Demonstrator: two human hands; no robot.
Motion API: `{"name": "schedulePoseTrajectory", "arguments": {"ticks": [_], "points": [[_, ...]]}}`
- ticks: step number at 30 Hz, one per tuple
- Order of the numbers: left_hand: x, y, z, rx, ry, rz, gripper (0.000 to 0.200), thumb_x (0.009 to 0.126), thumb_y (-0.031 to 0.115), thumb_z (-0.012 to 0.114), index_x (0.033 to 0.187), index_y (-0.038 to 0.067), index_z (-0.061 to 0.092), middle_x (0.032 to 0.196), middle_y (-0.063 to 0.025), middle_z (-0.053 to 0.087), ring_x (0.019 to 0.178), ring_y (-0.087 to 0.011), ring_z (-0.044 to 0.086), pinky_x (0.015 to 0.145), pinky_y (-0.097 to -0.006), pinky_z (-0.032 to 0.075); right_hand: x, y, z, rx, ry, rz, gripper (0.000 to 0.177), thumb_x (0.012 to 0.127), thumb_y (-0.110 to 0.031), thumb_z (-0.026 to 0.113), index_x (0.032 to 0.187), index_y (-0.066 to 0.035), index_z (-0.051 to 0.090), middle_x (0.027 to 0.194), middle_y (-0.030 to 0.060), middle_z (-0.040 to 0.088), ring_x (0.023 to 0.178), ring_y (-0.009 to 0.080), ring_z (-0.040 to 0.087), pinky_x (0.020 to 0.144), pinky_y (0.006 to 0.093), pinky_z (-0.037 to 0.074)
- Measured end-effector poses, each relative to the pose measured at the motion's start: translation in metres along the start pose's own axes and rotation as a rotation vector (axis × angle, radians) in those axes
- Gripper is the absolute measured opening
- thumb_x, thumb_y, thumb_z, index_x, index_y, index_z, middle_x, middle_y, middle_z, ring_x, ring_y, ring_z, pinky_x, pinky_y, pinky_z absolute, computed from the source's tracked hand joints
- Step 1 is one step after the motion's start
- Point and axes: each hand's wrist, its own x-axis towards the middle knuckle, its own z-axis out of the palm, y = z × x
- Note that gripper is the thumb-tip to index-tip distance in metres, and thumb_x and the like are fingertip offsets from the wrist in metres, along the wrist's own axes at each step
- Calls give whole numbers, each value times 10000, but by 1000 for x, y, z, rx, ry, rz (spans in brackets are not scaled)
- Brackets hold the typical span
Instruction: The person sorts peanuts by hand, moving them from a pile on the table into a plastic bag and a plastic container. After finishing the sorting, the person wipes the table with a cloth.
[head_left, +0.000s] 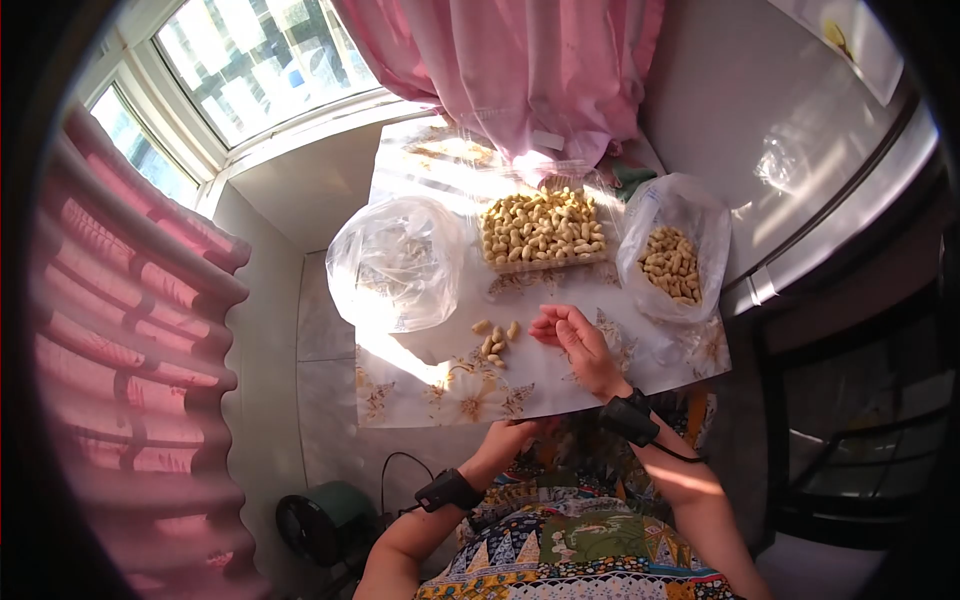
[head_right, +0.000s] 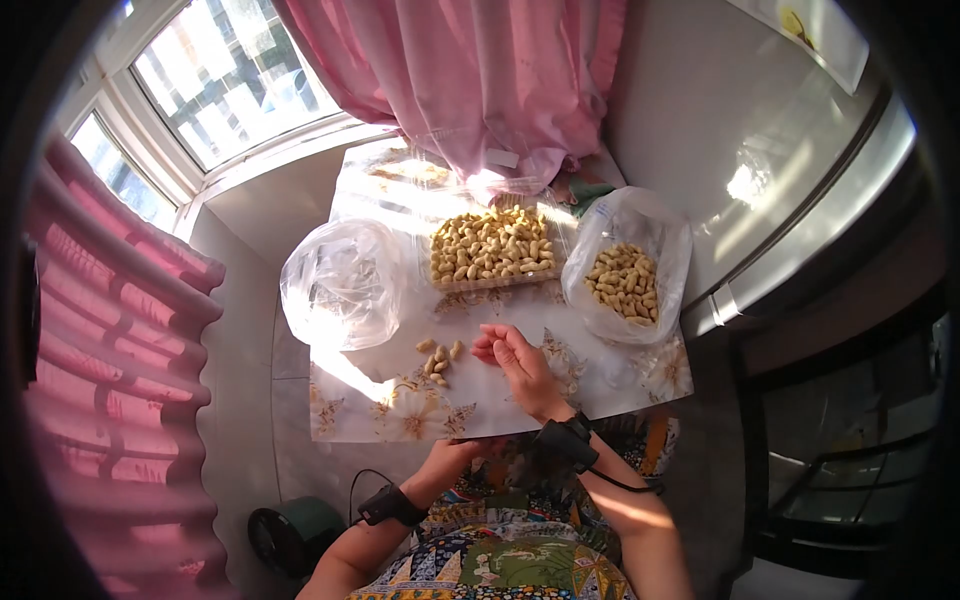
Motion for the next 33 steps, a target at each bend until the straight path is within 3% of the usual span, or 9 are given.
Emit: {"name": "schedulePoseTrajectory", "arguments": {"ticks": [3,5,9,11,19,25,30,33], "points": [[-12,14,10,-135,-13,-14,305,1011,52,635,1302,-26,679,1239,-103,751,1140,-188,705,1008,-308,547,-14,-5,20,-1,-104,43,417,1172,-263,407,1452,31,502,1303,150,648,1236,243,658,1114,402,513],[-20,26,16,-170,11,-60,337,971,34,615,1290,-19,709,1181,-54,763,906,-76,664,764,-233,519,-21,-6,23,-7,-113,76,418,1170,-270,413,1446,29,508,1307,149,647,1238,248,660,1110,401,518],[-21,28,12,-345,2,-46,379,954,22,608,1319,-36,693,1191,-69,764,826,-49,625,668,-206,450,-25,3,19,57,-9,-1,443,1166,-296,427,1448,36,504,1305,154,645,1230,256,665,1107,408,521],[-18,29,7,-484,-2,-198,478,932,-125,572,1408,-77,560,1410,-185,635,1265,-306,662,1071,-375,563,-28,-1,25,-9,-21,3,438,1167,-291,423,1440,42,506,1308,161,643,1225,258,670,1102,410,525],[-18,28,13,-529,43,-86,557,880,-165,601,1416,-38,514,1375,-161,615,1281,-312,639,1093,-418,557,-68,-5,52,7,-161,84,376,1167,-237,419,1421,17,531,1250,153,698,1192,235,695,1068,386,541],[-24,37,18,-540,-8,-10,483,899,-148,544,1367,-25,548,1323,-135,640,1243,-284,662,1061,-390,542,-59,-9,42,10,27,-47,396,1168,-266,423,1420,22,526,1266,145,689,1182,236,689,1083,390,523],[-17,24,11,-515,76,-143,518,868,-171,580,1367,-37,556,1344,-141,627,1246,-278,654,1096,-379,550,-79,-7,50,-147,-212,80,423,1168,-295,423,1400,36,548,1269,143,686,1202,226,682,1070,370,528],[-23,27,15,-522,-9,8,384,956,-72,584,1336,-21,577,1282,-111,653,1217,-235,667,1002,-359,549,-78,-7,51,31,-52,35,435,1167,-307,427,1412,31,547,1252,129,698,1208,217,680,1066,351,525]]}}
